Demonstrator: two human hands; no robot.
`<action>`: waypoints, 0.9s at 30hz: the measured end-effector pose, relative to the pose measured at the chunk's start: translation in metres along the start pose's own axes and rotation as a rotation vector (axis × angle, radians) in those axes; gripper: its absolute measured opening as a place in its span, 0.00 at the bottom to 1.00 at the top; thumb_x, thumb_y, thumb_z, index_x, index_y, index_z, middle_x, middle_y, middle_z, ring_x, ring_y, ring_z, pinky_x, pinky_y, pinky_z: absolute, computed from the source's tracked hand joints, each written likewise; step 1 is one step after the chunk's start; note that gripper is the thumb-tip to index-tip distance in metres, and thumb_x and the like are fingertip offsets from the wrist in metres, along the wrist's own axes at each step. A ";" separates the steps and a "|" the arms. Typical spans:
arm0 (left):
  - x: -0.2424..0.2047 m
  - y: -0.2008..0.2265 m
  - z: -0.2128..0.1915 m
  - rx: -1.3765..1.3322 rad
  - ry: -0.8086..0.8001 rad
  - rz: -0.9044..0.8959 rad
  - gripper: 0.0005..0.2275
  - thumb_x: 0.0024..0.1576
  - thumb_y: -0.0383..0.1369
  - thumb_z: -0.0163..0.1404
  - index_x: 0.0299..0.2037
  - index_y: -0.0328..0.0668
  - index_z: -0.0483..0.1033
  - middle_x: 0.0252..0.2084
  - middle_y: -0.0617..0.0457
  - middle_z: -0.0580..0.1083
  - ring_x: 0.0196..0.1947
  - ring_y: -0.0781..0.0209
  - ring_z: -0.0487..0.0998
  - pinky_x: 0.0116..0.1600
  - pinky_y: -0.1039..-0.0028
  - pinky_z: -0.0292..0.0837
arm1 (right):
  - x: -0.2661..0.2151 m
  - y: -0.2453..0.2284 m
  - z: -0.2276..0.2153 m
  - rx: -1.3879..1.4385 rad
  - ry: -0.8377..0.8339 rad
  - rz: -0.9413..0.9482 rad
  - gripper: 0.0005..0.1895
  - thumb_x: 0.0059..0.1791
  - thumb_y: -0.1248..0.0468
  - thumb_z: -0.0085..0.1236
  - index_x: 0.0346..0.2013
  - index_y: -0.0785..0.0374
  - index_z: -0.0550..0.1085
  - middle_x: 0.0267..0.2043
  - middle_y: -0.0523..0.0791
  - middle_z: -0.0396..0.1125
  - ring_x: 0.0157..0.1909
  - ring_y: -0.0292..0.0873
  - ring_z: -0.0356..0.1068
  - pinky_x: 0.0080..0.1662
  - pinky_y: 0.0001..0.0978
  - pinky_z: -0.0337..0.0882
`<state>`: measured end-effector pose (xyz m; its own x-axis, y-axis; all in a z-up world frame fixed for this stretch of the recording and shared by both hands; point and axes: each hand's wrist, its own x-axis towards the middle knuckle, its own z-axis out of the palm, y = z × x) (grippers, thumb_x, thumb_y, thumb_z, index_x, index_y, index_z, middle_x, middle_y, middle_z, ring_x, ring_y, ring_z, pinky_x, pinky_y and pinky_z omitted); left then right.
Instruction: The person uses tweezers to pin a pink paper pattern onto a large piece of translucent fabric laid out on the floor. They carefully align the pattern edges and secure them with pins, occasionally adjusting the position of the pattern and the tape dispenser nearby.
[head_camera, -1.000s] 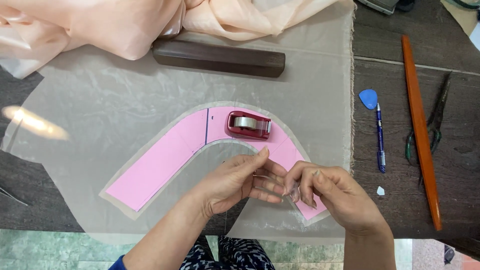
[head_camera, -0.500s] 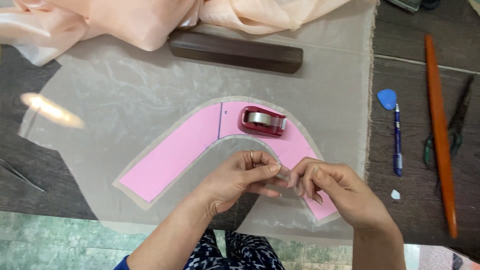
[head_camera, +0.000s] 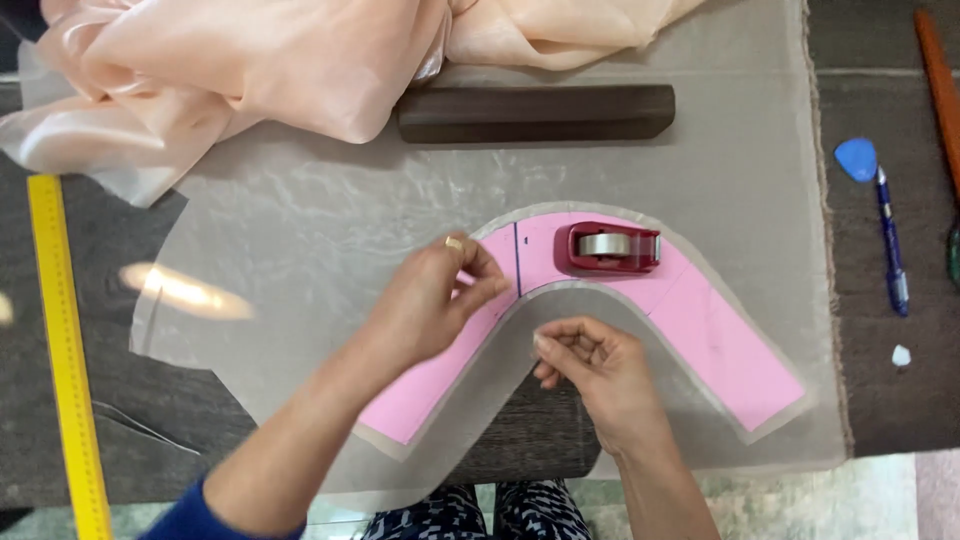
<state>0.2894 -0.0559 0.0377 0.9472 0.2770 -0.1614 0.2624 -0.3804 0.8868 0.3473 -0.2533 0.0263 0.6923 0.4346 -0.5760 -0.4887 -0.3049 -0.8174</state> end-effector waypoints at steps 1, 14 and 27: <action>0.009 -0.007 -0.004 -0.001 -0.017 0.005 0.06 0.55 0.33 0.53 0.29 0.43 0.72 0.31 0.54 0.73 0.32 0.62 0.76 0.38 0.73 0.76 | 0.002 0.004 0.006 0.007 0.015 0.004 0.05 0.44 0.73 0.60 0.33 0.73 0.78 0.23 0.51 0.70 0.23 0.43 0.69 0.28 0.30 0.72; 0.107 -0.045 -0.009 0.232 -0.432 0.095 0.05 0.50 0.31 0.56 0.28 0.38 0.78 0.26 0.47 0.74 0.31 0.50 0.78 0.38 0.64 0.75 | 0.029 0.034 0.055 0.336 0.360 0.044 0.08 0.45 0.74 0.58 0.38 0.76 0.73 0.32 0.56 0.71 0.31 0.47 0.74 0.35 0.33 0.77; 0.123 -0.059 0.004 0.453 -0.476 0.065 0.03 0.49 0.29 0.57 0.27 0.39 0.79 0.27 0.48 0.74 0.34 0.50 0.78 0.39 0.65 0.75 | 0.041 0.045 0.067 0.308 0.496 -0.037 0.07 0.44 0.75 0.59 0.36 0.76 0.74 0.26 0.53 0.67 0.26 0.47 0.74 0.31 0.33 0.77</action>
<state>0.3909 -0.0033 -0.0358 0.9143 -0.1400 -0.3800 0.1552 -0.7455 0.6482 0.3179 -0.1928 -0.0336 0.8411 -0.0312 -0.5399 -0.5403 -0.0043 -0.8415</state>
